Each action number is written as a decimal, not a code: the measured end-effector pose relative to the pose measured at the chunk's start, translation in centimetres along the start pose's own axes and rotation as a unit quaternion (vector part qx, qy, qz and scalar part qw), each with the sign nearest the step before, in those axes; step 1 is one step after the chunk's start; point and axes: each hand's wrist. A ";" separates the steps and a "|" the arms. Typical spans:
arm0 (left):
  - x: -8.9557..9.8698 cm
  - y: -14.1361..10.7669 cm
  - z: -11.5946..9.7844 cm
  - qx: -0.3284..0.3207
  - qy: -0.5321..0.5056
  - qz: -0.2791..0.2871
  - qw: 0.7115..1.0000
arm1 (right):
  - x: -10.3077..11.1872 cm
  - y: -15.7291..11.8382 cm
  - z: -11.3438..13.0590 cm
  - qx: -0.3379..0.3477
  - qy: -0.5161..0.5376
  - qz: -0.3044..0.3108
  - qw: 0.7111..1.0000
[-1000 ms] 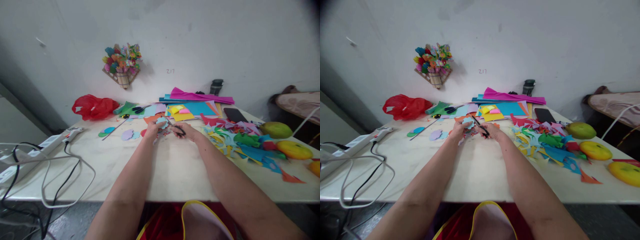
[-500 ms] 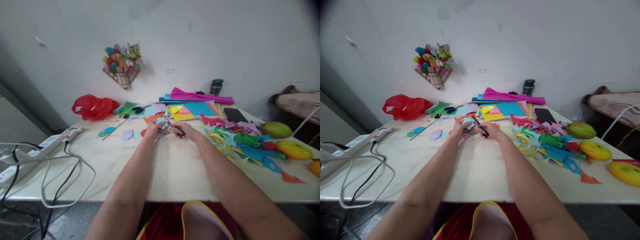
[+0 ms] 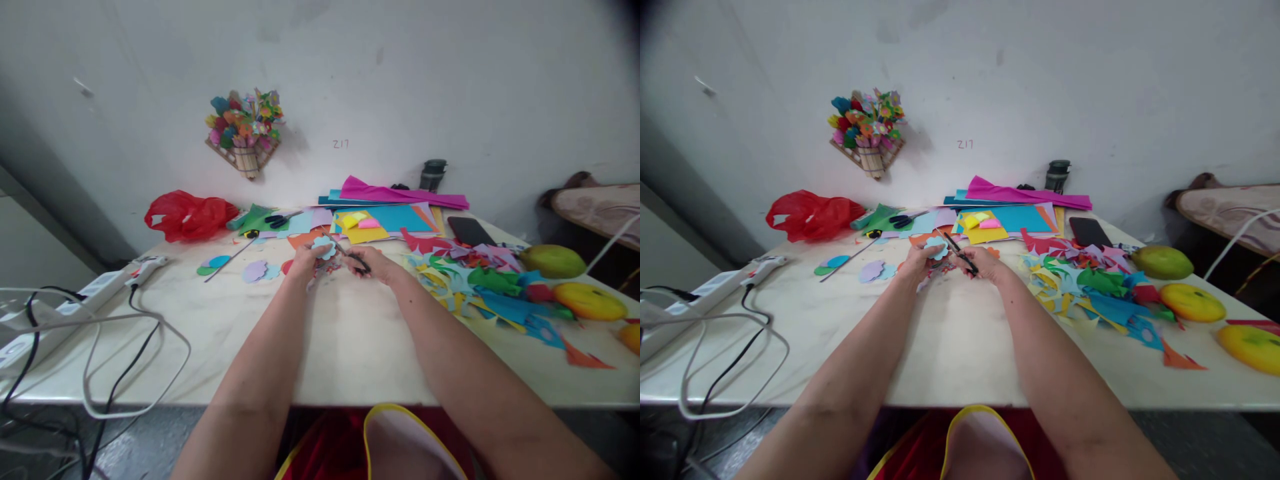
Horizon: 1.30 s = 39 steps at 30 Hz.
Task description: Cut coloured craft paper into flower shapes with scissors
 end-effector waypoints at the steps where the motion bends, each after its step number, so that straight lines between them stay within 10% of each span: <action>1: 0.0 0.0 0.0 0.001 -0.001 0.001 1.000 | -0.1 -0.1 0.2 0.000 0.001 -0.002 1.000; 39: 0.8 0.6 -0.1 -0.040 0.098 0.040 0.994 | 0.3 0.0 -0.2 -0.003 -0.004 -0.017 1.000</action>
Point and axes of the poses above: each hand's wrist, its own y-axis towards the middle knuckle, its own x-axis out of the back of the hand, z = x × y, and after that the axes turned 13 degrees about x, right-handed
